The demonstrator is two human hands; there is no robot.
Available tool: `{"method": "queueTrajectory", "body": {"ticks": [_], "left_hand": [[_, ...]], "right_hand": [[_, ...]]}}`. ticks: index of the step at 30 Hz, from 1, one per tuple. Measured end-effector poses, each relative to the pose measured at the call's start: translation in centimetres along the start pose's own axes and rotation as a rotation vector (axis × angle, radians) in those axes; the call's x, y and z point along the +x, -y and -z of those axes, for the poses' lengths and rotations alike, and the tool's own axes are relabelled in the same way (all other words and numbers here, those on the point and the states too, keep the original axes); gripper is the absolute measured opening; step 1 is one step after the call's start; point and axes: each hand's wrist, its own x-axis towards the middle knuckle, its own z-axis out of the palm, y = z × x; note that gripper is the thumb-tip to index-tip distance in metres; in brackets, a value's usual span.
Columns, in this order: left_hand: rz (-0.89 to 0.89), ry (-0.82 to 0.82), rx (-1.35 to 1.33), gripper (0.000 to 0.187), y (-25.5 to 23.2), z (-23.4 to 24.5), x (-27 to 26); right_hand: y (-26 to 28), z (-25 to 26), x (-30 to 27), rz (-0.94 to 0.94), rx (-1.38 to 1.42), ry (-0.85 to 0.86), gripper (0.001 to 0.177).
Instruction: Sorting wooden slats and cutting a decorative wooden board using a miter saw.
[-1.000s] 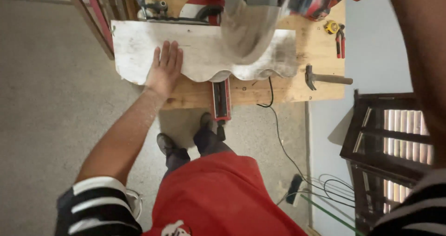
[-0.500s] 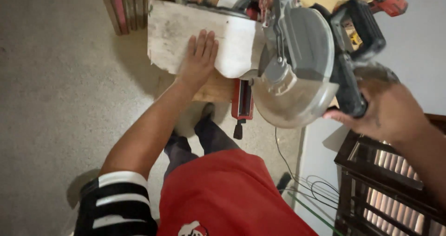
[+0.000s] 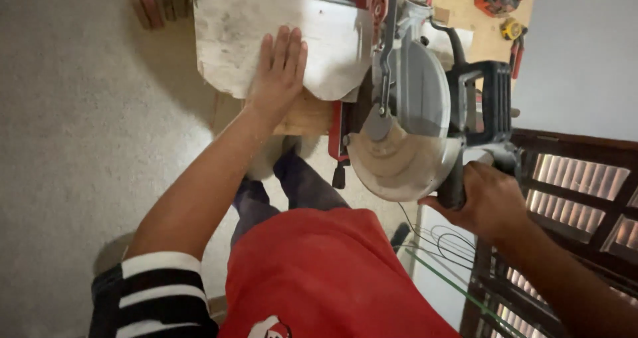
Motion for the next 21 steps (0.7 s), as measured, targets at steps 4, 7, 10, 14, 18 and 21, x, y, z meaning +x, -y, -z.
{"method": "queueTrajectory", "body": {"ticks": [4, 7, 10, 14, 18, 21], "left_hand": [[-0.010, 0.072, 0.037, 0.061, 0.3, 1.6, 0.2], [-0.064, 0.337, 0.105, 0.086, 0.2, 2.1, 0.5], [-0.053, 0.069, 0.159, 0.058, 0.6, 2.0, 0.0], [-0.058, 0.118, 0.173, 0.060, 0.6, 2.2, 0.3], [-0.059, 0.111, 0.187, 0.058, 0.6, 2.5, 0.2], [-0.060, 0.158, 0.202, 0.067, 0.5, 2.5, 0.2]], "right_hand": [[-2.7, -5.8, 2.1, 0.171, -0.017, -0.269, 0.091], [-3.6, -7.3, 2.6, 0.589, 0.017, -0.887, 0.075], [-3.8, -6.6, 3.2, 0.406, 0.003, -0.646, 0.082], [-3.6, -3.0, 3.9, 0.399, 0.017, -0.532, 0.062], [-3.8, -1.1, 5.1, 0.346, -0.052, -0.594, 0.066], [-3.7, -1.4, 5.1, 0.399, -0.100, -0.707, 0.072]]}}
